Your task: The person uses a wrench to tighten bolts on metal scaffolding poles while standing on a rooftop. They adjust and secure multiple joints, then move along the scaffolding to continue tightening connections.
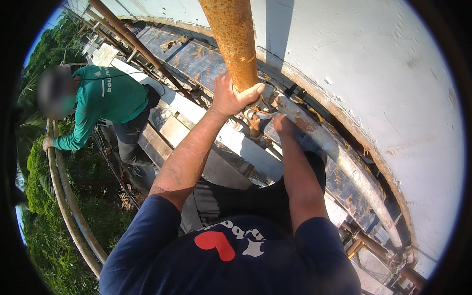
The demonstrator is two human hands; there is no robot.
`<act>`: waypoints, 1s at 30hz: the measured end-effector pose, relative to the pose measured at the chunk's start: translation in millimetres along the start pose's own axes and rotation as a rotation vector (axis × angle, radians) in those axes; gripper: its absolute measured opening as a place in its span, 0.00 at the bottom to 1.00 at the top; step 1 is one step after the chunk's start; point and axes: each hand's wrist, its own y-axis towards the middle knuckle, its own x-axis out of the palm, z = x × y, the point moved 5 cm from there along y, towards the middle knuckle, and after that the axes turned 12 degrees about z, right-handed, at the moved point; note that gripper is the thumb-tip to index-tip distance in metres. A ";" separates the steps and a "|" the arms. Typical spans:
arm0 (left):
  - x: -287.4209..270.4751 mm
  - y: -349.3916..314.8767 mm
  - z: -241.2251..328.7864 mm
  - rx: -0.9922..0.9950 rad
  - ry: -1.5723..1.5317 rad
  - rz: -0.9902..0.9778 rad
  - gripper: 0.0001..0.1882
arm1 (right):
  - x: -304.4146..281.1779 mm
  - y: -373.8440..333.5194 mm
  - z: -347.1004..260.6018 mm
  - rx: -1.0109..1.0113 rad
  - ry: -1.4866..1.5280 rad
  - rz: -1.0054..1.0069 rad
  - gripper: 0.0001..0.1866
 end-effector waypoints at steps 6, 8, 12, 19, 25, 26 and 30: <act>-0.3 0.2 0.2 0.052 0.027 0.005 0.26 | -49.3 -66.5 -32.0 0.281 0.434 -0.131 0.20; -0.9 0.2 0.7 0.053 0.000 0.002 0.25 | -77.3 -86.7 -64.5 0.184 0.533 -0.351 0.19; -1.3 0.9 2.2 0.084 0.020 0.018 0.25 | -127.4 -130.6 -113.8 0.761 0.820 -0.595 0.20; -0.5 1.0 0.9 0.065 0.012 0.020 0.26 | -187.1 -123.6 -169.2 0.657 0.839 -0.891 0.18; -2.7 0.0 2.3 0.063 0.037 0.020 0.25 | -218.7 -134.3 -195.4 1.238 1.132 -1.030 0.15; -3.0 0.0 3.1 0.077 0.039 0.026 0.25 | -223.6 -131.5 -195.5 1.243 1.142 -1.011 0.15; -0.8 -0.9 -0.6 -0.004 0.044 -0.012 0.25 | -238.6 -116.1 -202.6 1.194 1.163 -1.025 0.13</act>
